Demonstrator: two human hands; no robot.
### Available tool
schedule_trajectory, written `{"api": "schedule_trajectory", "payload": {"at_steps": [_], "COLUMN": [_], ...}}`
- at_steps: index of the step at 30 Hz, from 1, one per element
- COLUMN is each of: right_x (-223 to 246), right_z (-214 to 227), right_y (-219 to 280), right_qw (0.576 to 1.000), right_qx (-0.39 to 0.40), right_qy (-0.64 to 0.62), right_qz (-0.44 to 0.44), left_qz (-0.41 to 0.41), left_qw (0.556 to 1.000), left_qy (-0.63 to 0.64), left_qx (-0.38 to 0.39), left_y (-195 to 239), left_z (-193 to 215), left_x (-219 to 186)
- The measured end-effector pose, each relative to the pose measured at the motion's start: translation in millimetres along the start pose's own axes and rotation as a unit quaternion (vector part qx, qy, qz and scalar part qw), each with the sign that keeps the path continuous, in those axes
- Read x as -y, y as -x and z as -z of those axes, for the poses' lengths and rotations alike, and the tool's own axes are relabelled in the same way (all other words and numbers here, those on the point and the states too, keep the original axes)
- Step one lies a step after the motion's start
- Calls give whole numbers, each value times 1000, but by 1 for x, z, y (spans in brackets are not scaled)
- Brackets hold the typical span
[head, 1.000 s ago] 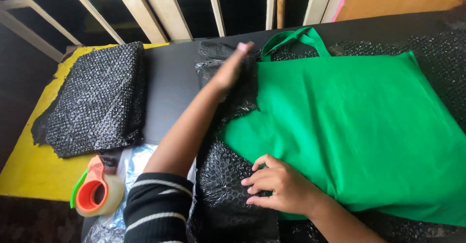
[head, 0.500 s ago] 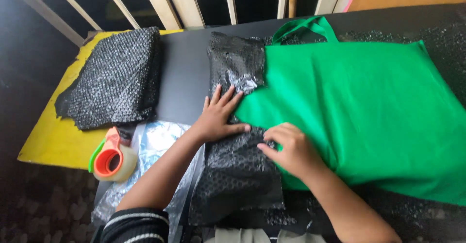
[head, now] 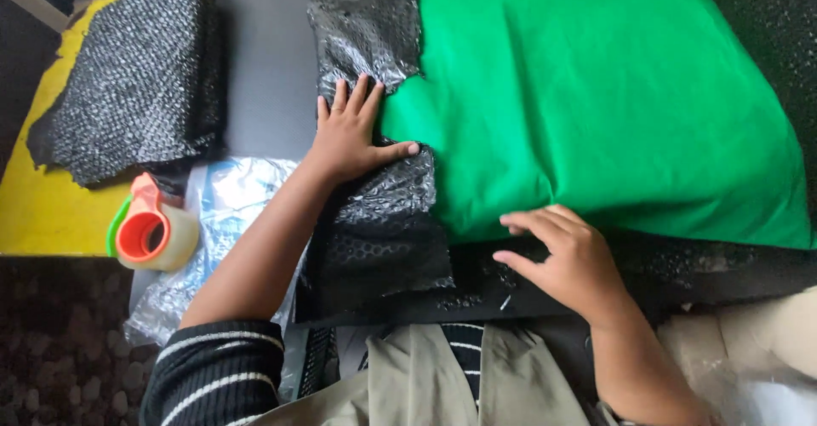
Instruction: Dusting a green tote bag and wrapping it in black bubble wrap before securing it with adhesive tape.
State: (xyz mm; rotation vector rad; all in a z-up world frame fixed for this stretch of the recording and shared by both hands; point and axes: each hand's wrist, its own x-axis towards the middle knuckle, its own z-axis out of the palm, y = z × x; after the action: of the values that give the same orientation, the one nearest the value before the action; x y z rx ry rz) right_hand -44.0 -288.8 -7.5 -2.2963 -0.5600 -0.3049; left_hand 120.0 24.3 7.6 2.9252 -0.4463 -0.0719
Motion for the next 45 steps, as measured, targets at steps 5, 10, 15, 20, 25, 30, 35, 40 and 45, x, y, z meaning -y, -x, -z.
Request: {"api": "schedule_trajectory", "payload": {"at_steps": [5,10,15,20,25,30,35,40,45], "right_x": [-47,-54,-30,-157,-313,-323,-337,-363,-365], "right_z": [-56,-73,-3,133,182,176,136,99,101], "right_y": [-5,-20,-21,7,31,26,4,-37,-50], "right_qw": [981,973,994,954,945,913,907,898,877], "right_qx": [-129,-152,-71,-291,-99,24,83,140,199], "right_qy": [111,136,-15,68,-5,79,105,130,151], "right_qz": [94,109,79,-17,-312,-399,-399,-397,-410], "left_qz": [-2,-9,-4,2,2,38,69,89,87], "left_qw": [1000,1000,1000,1000,999,998,996,994,992], "left_qy": [-1,5,1,21,37,31,34,27,10], "left_qx": [7,-3,3,19,29,41,46,51,86], "left_y": [7,9,11,8,11,14,21,22,18], "left_z": [-1,-3,3,-2,3,15,17,16,21], "left_x": [-4,-2,-4,4,3,-3,8,18,14]}}
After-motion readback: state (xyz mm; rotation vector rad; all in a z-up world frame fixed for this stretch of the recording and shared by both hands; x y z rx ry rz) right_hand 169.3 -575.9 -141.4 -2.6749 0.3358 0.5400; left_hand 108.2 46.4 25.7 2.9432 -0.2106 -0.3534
